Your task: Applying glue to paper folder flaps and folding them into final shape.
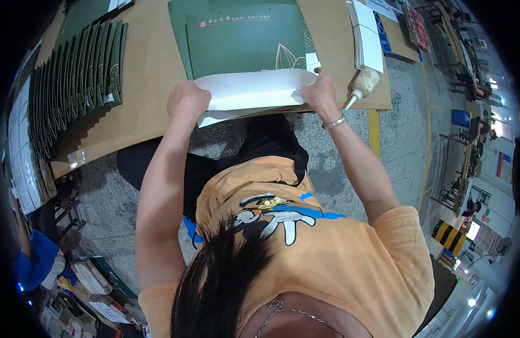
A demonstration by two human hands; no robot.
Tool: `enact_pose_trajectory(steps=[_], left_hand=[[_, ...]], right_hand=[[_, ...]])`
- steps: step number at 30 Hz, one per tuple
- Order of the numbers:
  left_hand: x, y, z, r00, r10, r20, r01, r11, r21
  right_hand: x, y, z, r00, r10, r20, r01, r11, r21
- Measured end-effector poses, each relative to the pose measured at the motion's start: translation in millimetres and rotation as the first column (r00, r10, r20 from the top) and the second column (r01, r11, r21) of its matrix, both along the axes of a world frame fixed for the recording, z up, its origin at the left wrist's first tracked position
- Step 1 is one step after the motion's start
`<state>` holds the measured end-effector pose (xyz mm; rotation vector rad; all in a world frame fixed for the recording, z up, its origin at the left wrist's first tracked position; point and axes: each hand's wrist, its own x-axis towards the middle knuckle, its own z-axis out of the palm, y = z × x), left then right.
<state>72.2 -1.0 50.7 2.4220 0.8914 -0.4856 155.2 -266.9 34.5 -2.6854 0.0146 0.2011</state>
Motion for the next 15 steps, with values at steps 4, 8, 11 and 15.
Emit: enact_pose_trajectory(steps=[4,8,11,15], left_hand=[[-5.0,-4.3,-2.7,0.999,0.003,0.035,-0.004,0.999,0.035],[-6.5,-9.1,-6.3,0.996,-0.049,0.073,0.042,0.995,0.094],[-7.8,-13.5,-6.0,0.997,-0.048,0.066,0.042,0.995,0.087],[-2.5,-15.7,-3.8,0.997,-0.073,-0.027,0.074,0.995,0.065]], right_hand=[[-1.2,3.1,2.9,1.0,-0.01,-0.012,0.01,1.0,0.003],[1.2,-3.5,0.4,1.0,0.012,-0.012,-0.012,1.0,0.006],[7.7,-11.8,-7.1,0.997,0.0,-0.074,0.001,1.0,0.012],[2.8,-14.6,0.6,0.996,-0.017,-0.093,0.013,0.999,-0.047]])
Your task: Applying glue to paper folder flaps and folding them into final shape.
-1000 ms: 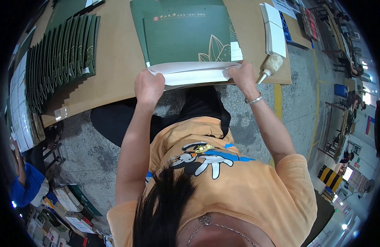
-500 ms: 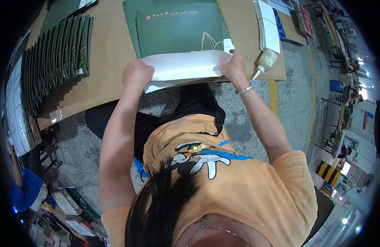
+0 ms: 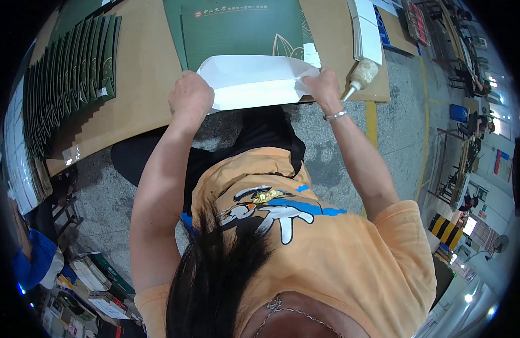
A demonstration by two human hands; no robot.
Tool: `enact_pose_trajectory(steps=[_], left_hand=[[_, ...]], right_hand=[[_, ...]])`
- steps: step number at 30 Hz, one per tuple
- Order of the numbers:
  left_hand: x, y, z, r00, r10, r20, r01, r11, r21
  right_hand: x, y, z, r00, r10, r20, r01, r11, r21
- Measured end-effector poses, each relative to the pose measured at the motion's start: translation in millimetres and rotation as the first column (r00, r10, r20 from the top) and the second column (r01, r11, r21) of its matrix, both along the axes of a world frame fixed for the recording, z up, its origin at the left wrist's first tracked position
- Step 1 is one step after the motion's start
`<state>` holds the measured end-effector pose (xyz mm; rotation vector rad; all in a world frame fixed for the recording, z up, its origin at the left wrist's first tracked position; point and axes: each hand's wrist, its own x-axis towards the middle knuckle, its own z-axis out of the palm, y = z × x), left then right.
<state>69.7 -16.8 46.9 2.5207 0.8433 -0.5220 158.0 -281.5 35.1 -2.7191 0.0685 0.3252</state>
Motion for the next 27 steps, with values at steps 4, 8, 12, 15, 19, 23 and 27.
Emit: enact_pose_trajectory(steps=[4,8,12,15,19,23,27], left_hand=[[3.5,-6.6,-11.8,1.0,0.026,-0.017,-0.025,0.999,0.041],[2.8,-15.1,-19.6,0.999,-0.016,0.037,0.012,0.994,0.105],[2.7,-12.7,-19.6,0.999,0.013,0.047,-0.017,0.996,0.092],[1.9,-13.2,-16.8,0.998,-0.048,0.033,0.044,0.994,0.101],[4.9,-13.5,-17.1,0.997,-0.078,0.003,0.077,0.99,0.116],[-0.5,-14.2,-23.9,0.997,-0.067,0.047,0.058,0.984,0.171],[0.8,-16.0,-25.4,0.995,-0.076,0.066,0.064,0.983,0.172]], right_hand=[[-9.7,-9.9,-5.4,0.999,0.042,0.013,-0.043,0.997,0.065],[7.5,-12.1,-13.0,0.99,0.131,0.043,-0.129,0.99,-0.056],[14.0,-18.8,-13.4,0.961,0.248,-0.12,-0.246,0.969,0.033],[13.3,-20.9,-16.4,0.944,0.263,-0.2,-0.257,0.965,0.055],[25.1,-19.5,-20.4,0.947,0.242,-0.209,-0.264,0.961,-0.081],[23.4,-15.8,-25.3,0.949,0.221,-0.225,-0.235,0.971,-0.04],[21.9,-11.5,-13.9,0.937,0.051,-0.345,-0.063,0.998,-0.025]])
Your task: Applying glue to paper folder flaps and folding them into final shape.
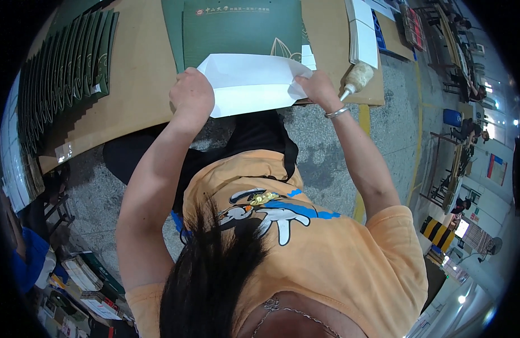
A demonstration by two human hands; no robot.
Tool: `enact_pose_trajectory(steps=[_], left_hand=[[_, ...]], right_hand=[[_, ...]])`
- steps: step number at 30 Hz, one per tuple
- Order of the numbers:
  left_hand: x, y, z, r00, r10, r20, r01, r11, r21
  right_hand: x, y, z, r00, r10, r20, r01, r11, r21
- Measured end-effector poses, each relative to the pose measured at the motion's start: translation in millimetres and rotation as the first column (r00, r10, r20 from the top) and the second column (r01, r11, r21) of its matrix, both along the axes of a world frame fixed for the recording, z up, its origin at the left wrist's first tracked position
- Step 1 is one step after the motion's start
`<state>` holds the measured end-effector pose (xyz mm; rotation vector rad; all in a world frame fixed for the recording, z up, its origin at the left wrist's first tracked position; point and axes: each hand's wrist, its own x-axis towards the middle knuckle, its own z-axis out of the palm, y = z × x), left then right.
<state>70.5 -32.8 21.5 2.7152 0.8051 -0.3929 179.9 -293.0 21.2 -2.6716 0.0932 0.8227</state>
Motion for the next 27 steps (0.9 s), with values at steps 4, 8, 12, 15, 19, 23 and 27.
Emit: enact_pose_trajectory(steps=[4,8,12,15,19,23,27], left_hand=[[-0.1,-0.3,1.0,1.0,-0.013,-0.019,0.013,1.0,-0.01],[-2.6,0.6,4.2,0.997,-0.013,-0.073,0.012,1.0,-0.026],[-5.7,-6.1,-1.5,0.992,-0.062,0.107,0.055,0.996,0.067],[-8.9,-16.2,-25.7,0.807,-0.212,0.552,0.123,0.973,0.194],[-6.0,-28.7,-34.1,0.864,-0.281,0.418,0.176,0.946,0.274],[-4.8,-30.0,-36.9,0.882,-0.341,0.325,0.232,0.915,0.329],[-5.1,-29.5,-42.8,0.852,-0.346,0.393,0.254,0.93,0.267]], right_hand=[[-3.5,-7.8,-19.1,0.98,0.057,0.191,-0.059,0.998,0.008],[-10.8,3.4,-14.6,0.966,0.048,0.252,-0.034,0.998,-0.06],[-13.8,11.9,-6.1,0.943,0.205,0.262,-0.159,0.97,-0.184],[-24.9,29.1,-3.6,0.93,0.193,0.313,-0.129,0.969,-0.212],[-39.8,40.8,-4.3,0.909,0.141,0.393,-0.058,0.975,-0.216],[-41.6,31.4,-8.3,0.705,0.2,0.68,-0.184,0.978,-0.097],[-36.4,40.5,-38.4,0.657,0.109,0.746,-0.312,0.94,0.138]])
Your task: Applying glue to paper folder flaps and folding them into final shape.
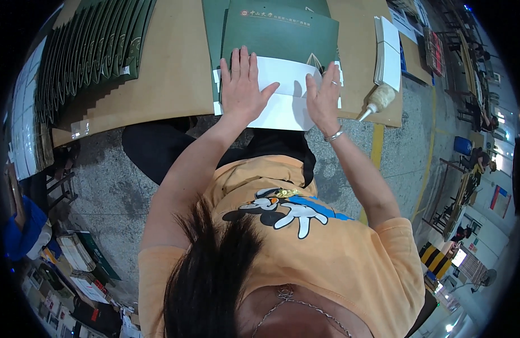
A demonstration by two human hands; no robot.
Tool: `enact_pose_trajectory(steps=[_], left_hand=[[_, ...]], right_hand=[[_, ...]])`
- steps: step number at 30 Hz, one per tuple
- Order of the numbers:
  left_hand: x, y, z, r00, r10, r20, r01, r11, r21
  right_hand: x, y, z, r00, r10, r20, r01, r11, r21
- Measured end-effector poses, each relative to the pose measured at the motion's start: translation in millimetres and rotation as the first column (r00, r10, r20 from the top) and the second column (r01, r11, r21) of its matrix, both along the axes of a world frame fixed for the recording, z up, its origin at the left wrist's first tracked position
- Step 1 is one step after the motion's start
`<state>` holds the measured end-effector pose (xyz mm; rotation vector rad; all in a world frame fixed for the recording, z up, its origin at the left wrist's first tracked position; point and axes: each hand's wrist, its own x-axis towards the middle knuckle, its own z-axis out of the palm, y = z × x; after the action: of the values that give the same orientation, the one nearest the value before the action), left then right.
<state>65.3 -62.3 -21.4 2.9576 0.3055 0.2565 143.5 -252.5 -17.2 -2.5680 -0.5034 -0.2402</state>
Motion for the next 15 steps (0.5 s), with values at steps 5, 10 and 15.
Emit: enact_pose_trajectory(steps=[5,10,15], left_hand=[[-1.0,7.8,-3.9,0.997,-0.046,0.066,0.058,0.978,-0.203],[-0.7,6.6,-5.5,0.991,-0.095,0.095,0.111,0.977,-0.18],[1.4,5.8,-8.2,0.99,-0.097,0.1,0.112,0.979,-0.167]], right_hand=[[-9.7,8.3,-7.9,0.998,-0.044,0.034,0.046,0.996,-0.071],[-13.9,25.9,-4.3,0.994,-0.048,0.1,0.071,0.968,-0.239],[1.6,-3.0,6.0,0.998,0.055,-0.016,-0.052,0.986,0.155]])
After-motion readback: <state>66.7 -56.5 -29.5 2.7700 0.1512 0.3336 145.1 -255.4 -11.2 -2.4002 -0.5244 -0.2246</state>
